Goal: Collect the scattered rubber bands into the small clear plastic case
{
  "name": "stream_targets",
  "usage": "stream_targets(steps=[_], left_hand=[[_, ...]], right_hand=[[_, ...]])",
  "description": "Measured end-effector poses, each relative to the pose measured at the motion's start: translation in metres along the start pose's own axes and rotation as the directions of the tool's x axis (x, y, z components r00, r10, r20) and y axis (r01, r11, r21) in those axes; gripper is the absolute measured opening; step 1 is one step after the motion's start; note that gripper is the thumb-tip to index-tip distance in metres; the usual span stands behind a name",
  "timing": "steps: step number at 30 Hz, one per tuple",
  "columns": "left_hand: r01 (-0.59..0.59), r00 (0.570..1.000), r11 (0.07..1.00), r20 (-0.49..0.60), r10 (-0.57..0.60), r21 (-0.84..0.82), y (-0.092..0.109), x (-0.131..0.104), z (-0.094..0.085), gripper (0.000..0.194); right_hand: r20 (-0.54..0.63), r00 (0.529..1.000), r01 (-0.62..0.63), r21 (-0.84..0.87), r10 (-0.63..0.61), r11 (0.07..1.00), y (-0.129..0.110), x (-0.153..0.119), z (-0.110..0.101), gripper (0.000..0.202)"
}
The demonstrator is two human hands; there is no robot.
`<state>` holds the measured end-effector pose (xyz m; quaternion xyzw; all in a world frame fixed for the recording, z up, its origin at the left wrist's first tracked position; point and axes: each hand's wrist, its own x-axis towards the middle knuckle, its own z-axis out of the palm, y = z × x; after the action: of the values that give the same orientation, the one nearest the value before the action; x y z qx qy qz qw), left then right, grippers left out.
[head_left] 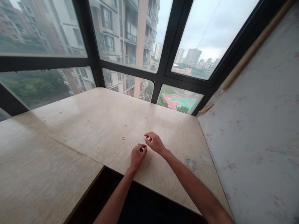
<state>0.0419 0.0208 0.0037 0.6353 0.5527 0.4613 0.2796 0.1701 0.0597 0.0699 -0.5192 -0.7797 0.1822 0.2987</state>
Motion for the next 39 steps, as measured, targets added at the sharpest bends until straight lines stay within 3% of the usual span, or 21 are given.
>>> stream_targets(steps=[5, 12, 19, 24, 29, 39], left_hand=[[0.012, 1.000, 1.000, -0.011, -0.012, -0.024, -0.001, 0.000, 0.001, 0.015], [0.056, 0.998, 0.997, -0.039, -0.058, -0.056, -0.002, 0.000, 0.003, 0.014], [0.094, 0.995, 0.995, -0.044, -0.095, -0.032, -0.001, -0.001, 0.006, 0.012], [0.093, 0.994, 0.996, -0.058, -0.093, -0.014, -0.001, 0.000, 0.007, 0.012], [0.076, 0.995, 0.997, -0.069, -0.077, -0.004, -0.001, 0.000, 0.008, 0.012], [0.081, 0.994, 0.997, -0.074, -0.082, -0.010, -0.001, 0.002, 0.008, 0.014]], right_hand=[[0.093, 0.991, -0.076, -0.171, 0.093, 0.982, 0.026, 0.072, 0.022, 0.023], [0.154, 0.946, -0.174, -0.500, 0.284, 0.849, 0.076, 0.143, 0.027, 0.030], [0.234, 0.944, -0.001, -0.704, 0.234, 0.710, 0.087, 0.182, 0.039, 0.032], [0.325, 0.925, 0.133, -0.759, 0.195, 0.637, 0.091, 0.191, 0.044, 0.032], [0.389, 0.905, 0.211, -0.765, 0.175, 0.609, 0.097, 0.186, 0.036, 0.031], [0.445, 0.887, 0.248, -0.690, 0.127, 0.680, 0.107, 0.144, 0.008, 0.028]])
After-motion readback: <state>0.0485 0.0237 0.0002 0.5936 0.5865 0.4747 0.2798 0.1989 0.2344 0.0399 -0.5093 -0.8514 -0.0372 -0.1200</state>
